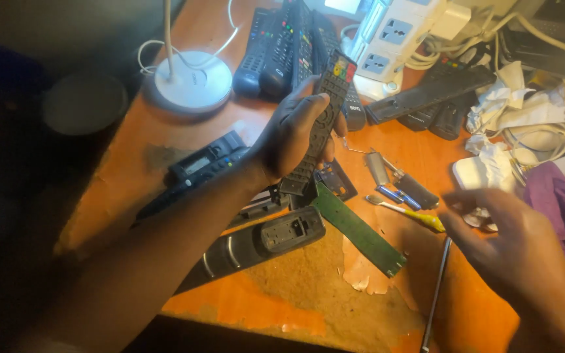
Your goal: A person is seen cleaning the circuit board of a remote control using a small tool and a cotton swab, then carefully reassembling the remote components on a workbench.
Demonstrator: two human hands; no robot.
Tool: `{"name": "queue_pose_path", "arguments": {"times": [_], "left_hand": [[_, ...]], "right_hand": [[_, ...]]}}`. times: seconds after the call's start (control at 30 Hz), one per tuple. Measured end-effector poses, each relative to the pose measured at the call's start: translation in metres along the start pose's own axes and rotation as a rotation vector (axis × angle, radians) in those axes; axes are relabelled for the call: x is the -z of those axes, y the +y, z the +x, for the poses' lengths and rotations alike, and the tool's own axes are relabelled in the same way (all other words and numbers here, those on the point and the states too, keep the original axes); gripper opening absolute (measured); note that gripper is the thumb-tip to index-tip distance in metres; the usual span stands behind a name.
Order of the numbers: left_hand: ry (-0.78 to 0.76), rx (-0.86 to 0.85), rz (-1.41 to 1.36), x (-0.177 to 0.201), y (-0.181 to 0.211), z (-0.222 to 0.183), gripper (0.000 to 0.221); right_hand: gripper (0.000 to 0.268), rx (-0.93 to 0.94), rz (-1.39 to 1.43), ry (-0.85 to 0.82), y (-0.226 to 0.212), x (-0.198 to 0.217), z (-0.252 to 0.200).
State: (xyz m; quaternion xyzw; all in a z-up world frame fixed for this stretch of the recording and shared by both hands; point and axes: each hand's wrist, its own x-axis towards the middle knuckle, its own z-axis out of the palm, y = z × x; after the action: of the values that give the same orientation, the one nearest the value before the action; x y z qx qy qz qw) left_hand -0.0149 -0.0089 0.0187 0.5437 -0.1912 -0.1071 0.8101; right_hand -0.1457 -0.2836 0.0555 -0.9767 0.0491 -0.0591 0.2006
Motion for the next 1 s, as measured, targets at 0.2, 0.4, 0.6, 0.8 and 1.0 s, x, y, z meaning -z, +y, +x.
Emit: {"name": "queue_pose_path", "arguments": {"times": [0.2, 0.4, 0.6, 0.8, 1.0], "left_hand": [[-0.080, -0.005, -0.050, -0.006, -0.001, -0.004, 0.035], [-0.100, -0.006, -0.065, -0.005, -0.001, -0.005, 0.041], [-0.116, 0.095, -0.127, -0.003, -0.009, 0.000, 0.049], [-0.156, 0.146, -0.079, -0.007, -0.001, -0.006, 0.039], [-0.129, 0.341, 0.072, -0.014, 0.000, -0.007, 0.060]], "right_hand": [[0.048, 0.231, -0.109, -0.069, 0.097, -0.045, -0.003], [0.031, 0.262, -0.157, 0.055, 0.086, -0.066, -0.001], [0.017, 0.212, -0.110, 0.010, 0.129, -0.078, 0.003], [0.025, -0.153, 0.419, -0.024, 0.044, -0.043, -0.018], [0.027, 0.275, 0.168, -0.011, 0.024, -0.027, 0.037]]}}
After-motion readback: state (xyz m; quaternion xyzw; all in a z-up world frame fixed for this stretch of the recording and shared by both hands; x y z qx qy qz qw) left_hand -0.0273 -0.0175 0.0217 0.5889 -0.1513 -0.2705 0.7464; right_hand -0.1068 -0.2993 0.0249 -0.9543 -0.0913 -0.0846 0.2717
